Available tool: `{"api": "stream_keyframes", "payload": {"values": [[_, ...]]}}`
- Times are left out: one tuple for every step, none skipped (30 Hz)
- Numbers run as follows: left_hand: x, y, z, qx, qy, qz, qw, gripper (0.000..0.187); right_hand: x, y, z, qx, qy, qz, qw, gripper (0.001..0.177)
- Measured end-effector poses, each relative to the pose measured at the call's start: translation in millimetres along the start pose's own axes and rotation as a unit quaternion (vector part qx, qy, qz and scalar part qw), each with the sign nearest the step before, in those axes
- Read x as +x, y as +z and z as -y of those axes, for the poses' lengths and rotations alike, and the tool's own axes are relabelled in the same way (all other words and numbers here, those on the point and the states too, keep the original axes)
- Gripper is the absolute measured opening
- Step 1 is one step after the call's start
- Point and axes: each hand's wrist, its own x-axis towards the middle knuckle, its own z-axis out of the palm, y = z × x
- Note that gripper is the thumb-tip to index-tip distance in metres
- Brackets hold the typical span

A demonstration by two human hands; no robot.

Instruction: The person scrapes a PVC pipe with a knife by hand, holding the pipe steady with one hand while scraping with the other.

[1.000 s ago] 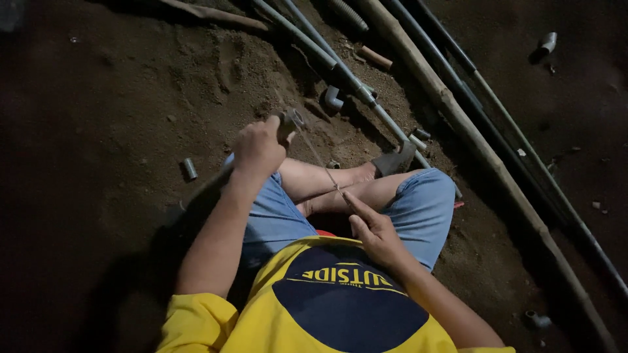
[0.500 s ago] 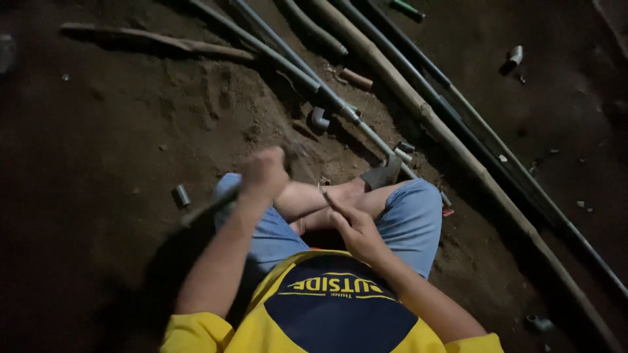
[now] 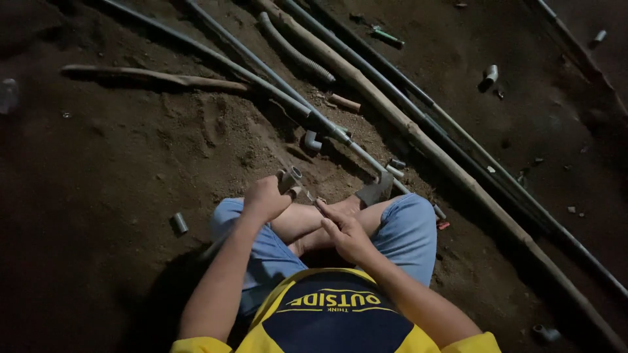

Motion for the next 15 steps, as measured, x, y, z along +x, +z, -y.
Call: {"api": "stream_keyframes", "payload": {"values": [[-4.3, -7.3, -2.8, 0.0, 0.001, 0.0, 1.0, 0.038, 0.8, 0.0, -2.7, -0.001, 0.0, -0.001, 1.0, 0.046], [-9.0, -14.1, -5.3, -0.057, 0.009, 0.009, 0.998, 0.041, 1.3, 0.0, -5.6, -0.013, 0.002, 0.009, 1.0, 0.048], [-13.8, -20.8, -7.8, -0.114, 0.018, 0.018, 0.993, 0.045, 1.8, 0.0, -8.6, -0.026, 0.005, 0.019, 0.999, 0.051], [-10.4, -15.3, -0.1, -0.115, 0.017, 0.018, 0.993, 0.045, 3.8, -0.7, -11.8, -0.026, 0.005, 0.021, 0.999, 0.051], [-7.1, -9.9, 7.7, -0.161, -0.007, 0.024, 0.987, 0.039, 5.8, -1.2, -15.0, -0.021, 0.008, 0.028, 0.999, 0.052], [-3.8, -4.0, 16.0, -0.206, -0.03, 0.031, 0.978, 0.034, 7.6, -1.4, -18.6, -0.015, 0.011, 0.036, 0.999, 0.053], [-6.8, -5.9, 14.5, -0.207, -0.031, 0.031, 0.977, 0.034, 7.4, 0.4, -11.1, -0.015, 0.011, 0.037, 0.999, 0.053], [-8.9, -8.7, 12.3, -0.271, -0.005, 0.036, 0.962, 0.023, 8.0, 2.0, -3.2, -0.023, -0.004, 0.046, 0.999, 0.053], [-10.8, -11.3, 9.9, -0.334, 0.021, 0.041, 0.941, 0.015, 8.5, 3.2, 4.5, -0.031, -0.019, 0.055, 0.998, 0.054], [-7.4, -9.2, 12.1, -0.334, 0.021, 0.042, 0.941, 0.015, 9.5, 3.6, 4.9, -0.031, -0.018, 0.055, 0.998, 0.054], [-3.6, -6.8, 14.3, -0.29, 0.007, 0.021, 0.957, 0.012, 10.7, 4.0, 4.9, -0.037, -0.023, 0.055, 0.998, 0.053], [-1.0, -2.1, 16.8, -0.247, -0.007, 0.001, 0.969, 0.015, 10.0, 4.0, 4.5, -0.043, -0.025, 0.056, 0.997, 0.052], [5.8, -11.8, 11.1, -0.248, -0.009, 0.003, 0.969, 0.015, 12.7, 1.3, 3.3, -0.043, -0.022, 0.057, 0.997, 0.052], [9.4, -19.8, 8.7, -0.238, -0.009, -0.039, 0.971, 0.018, 11.8, 2.5, 0.8, -0.048, -0.025, 0.054, 0.997, 0.051], [13.4, -27.9, 6.6, -0.226, -0.009, -0.08, 0.971, 0.021, 11.1, 3.8, -1.6, -0.053, -0.028, 0.051, 0.997, 0.051]]}}
